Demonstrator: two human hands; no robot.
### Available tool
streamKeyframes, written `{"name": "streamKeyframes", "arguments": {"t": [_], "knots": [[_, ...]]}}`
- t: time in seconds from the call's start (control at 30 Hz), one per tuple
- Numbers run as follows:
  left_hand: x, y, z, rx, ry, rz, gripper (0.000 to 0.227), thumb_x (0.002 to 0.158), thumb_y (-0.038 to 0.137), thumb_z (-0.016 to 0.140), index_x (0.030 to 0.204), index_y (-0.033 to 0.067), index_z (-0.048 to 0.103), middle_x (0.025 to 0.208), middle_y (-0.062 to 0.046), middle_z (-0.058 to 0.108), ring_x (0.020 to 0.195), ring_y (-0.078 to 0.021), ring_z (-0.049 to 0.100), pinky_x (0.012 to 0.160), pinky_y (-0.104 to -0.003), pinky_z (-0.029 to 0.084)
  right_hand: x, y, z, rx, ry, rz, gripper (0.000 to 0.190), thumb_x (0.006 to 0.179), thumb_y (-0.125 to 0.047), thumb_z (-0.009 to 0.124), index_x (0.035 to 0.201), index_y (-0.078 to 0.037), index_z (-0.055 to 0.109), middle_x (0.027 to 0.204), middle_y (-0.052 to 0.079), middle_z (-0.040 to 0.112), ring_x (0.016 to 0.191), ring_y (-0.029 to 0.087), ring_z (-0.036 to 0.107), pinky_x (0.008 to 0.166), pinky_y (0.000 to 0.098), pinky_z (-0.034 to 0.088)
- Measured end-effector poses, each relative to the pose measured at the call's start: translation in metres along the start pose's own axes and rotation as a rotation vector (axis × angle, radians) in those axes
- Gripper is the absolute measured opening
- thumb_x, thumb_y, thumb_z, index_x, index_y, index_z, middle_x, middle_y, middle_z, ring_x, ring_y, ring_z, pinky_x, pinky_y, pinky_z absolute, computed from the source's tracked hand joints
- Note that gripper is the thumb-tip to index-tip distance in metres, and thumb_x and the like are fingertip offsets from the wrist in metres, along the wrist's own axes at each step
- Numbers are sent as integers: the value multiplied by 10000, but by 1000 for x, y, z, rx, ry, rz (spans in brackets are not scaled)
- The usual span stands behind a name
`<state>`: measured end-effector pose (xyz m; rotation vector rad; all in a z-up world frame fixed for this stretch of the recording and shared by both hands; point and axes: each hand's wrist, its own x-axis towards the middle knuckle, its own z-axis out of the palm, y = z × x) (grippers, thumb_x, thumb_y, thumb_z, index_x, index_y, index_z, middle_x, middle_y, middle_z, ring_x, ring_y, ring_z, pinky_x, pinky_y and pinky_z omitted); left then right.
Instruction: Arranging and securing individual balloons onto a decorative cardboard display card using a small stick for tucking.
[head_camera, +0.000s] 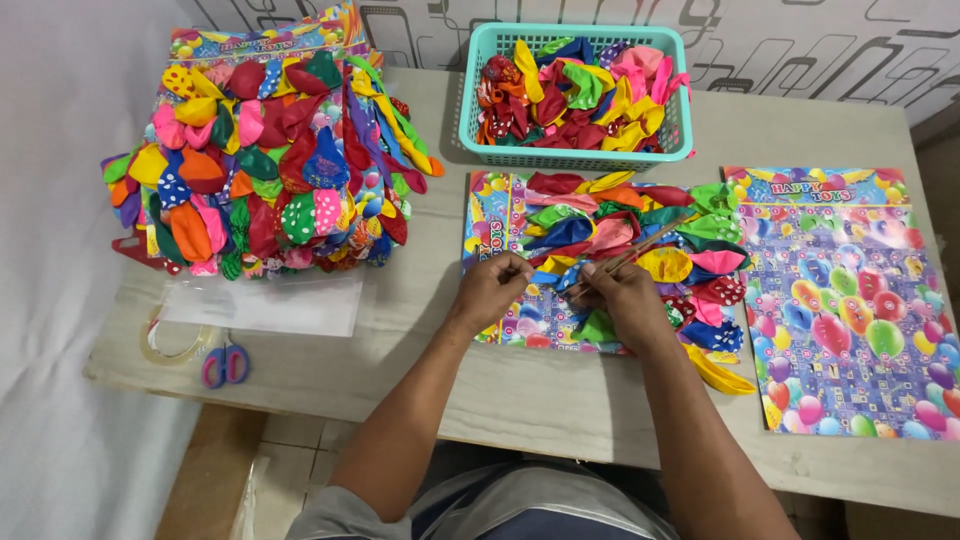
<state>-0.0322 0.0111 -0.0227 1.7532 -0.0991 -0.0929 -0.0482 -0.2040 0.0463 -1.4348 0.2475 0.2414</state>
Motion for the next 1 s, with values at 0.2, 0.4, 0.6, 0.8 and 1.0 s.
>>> {"name": "streamKeyframes", "arguments": {"t": [0.2, 0.4, 0.6, 0.8, 1.0], "knots": [[-5, 0, 6, -69, 22, 24, 225, 926, -37, 643, 1147, 1, 641, 857, -177, 730, 730, -215, 733, 720, -354, 605, -4, -8, -2, -55, 74, -44, 309, 970, -214, 739, 1013, 87, 683, 833, 234, 688, 781, 307, 742, 740, 387, 653], [-11, 24, 7, 40, 4, 16, 140, 976, 6, 569, 1047, 91, 654, 778, -147, 760, 640, -182, 739, 629, -287, 618, -2, -3, -3, -322, 250, -288, 316, 1007, -314, 717, 877, -26, 727, 729, 134, 642, 722, 201, 584, 677, 368, 482], [-8, 23, 9, 54, -20, 69, 164, 928, 0, 618, 1028, 121, 664, 748, -120, 750, 605, -176, 741, 604, -289, 609, -4, 7, 16, -295, 180, -254, 388, 1057, -348, 647, 774, -88, 700, 543, 67, 615, 522, 168, 567, 529, 304, 427], [-4, 16, 7, -63, -44, 12, 164, 914, -9, 614, 1023, 87, 691, 792, -157, 751, 655, -190, 746, 640, -293, 618, 3, 26, 24, -193, 171, -236, 303, 1028, -301, 673, 854, -55, 703, 577, 92, 630, 552, 179, 627, 548, 289, 480], [1, 5, 3, -82, -25, -30, 129, 937, 34, 633, 1013, 49, 736, 815, -177, 759, 696, -200, 760, 639, -282, 620, 4, 27, 25, -204, 196, -213, 329, 1048, -267, 651, 815, -38, 694, 590, 108, 634, 552, 183, 629, 549, 295, 497]]}}
